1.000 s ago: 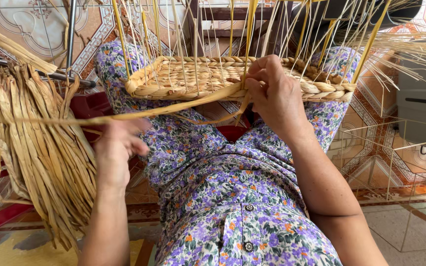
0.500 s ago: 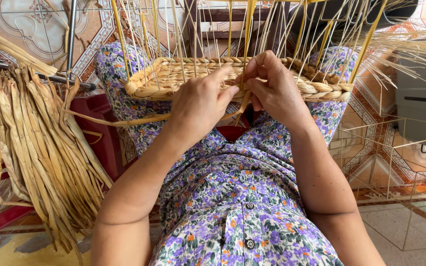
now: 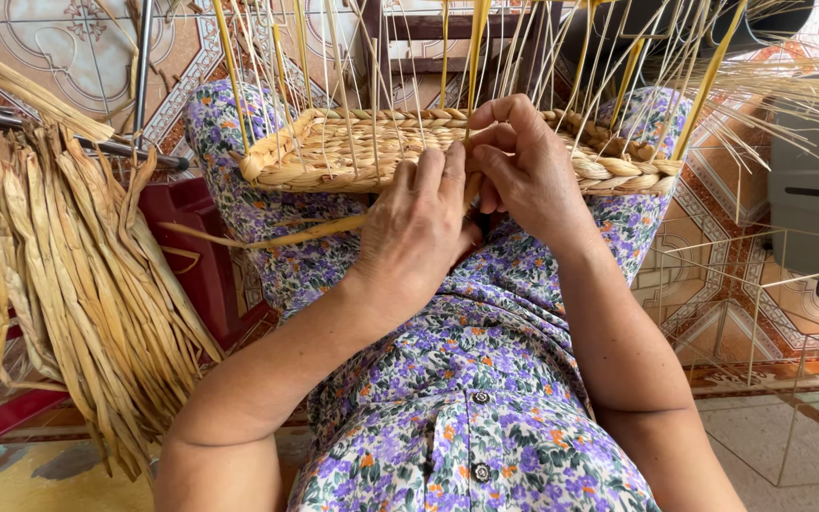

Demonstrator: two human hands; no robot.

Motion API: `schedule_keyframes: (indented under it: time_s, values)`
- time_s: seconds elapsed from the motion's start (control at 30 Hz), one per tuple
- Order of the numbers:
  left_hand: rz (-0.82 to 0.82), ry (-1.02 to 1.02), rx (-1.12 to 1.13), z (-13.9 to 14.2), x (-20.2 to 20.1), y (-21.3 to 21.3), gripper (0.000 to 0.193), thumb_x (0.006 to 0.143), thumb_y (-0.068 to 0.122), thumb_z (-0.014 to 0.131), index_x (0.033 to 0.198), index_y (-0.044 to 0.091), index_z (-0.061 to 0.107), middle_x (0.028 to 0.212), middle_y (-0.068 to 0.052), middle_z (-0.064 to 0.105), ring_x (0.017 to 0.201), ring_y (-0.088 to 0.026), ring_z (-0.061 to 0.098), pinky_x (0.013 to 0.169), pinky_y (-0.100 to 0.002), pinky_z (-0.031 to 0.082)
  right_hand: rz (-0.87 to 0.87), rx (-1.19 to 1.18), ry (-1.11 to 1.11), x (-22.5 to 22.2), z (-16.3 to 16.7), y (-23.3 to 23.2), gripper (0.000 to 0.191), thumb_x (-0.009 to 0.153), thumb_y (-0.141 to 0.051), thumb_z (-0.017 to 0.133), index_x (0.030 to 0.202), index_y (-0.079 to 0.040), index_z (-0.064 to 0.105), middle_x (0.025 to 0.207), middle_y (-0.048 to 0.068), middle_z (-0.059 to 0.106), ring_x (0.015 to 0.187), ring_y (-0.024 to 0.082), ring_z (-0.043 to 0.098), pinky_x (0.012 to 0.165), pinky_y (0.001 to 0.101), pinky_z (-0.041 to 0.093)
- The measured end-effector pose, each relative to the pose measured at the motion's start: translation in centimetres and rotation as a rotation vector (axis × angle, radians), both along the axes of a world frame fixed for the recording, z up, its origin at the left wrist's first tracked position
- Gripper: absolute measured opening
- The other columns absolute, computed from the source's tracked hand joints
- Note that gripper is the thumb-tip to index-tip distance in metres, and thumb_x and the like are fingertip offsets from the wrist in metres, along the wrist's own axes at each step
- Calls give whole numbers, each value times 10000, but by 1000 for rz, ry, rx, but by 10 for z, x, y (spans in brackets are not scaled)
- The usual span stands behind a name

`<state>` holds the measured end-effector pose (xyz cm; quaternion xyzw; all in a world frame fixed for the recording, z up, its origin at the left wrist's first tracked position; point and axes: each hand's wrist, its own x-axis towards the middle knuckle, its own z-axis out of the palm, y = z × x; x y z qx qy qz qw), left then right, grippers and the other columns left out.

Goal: The person weaves a basket by hand, interlacing dried plant strips through a rectangular frame held between their legs. They repeatedly pull and tuck the strips to form a tight woven pattern along the basket's edge.

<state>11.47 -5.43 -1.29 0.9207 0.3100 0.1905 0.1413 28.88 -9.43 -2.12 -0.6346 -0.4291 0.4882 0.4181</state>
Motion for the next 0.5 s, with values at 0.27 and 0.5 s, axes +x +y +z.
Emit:
schedule_keyframes:
  time_s: [0.27, 0.5]
  values:
    - [-90, 120, -160, -14, -10, 29, 159, 971, 39, 698, 1113, -32, 710, 931, -127, 608, 598, -177, 681, 460, -260, 585, 169, 264, -427, 18, 35, -6, 248, 1037, -19, 628, 1276, -7, 695, 1180, 136, 732, 903, 150, 756, 742, 258, 607]
    - [-147, -120, 14, 6, -30, 56, 93, 937, 149, 798, 987, 95, 742, 922, -34, 628, 777, -158, 713, 647, -239, 612, 451, 243, -524, 10, 23, 26, 309, 879, -127, 793, 1177, -63, 741, 1061, 113, 766, 919, 222, 749, 797, 344, 601]
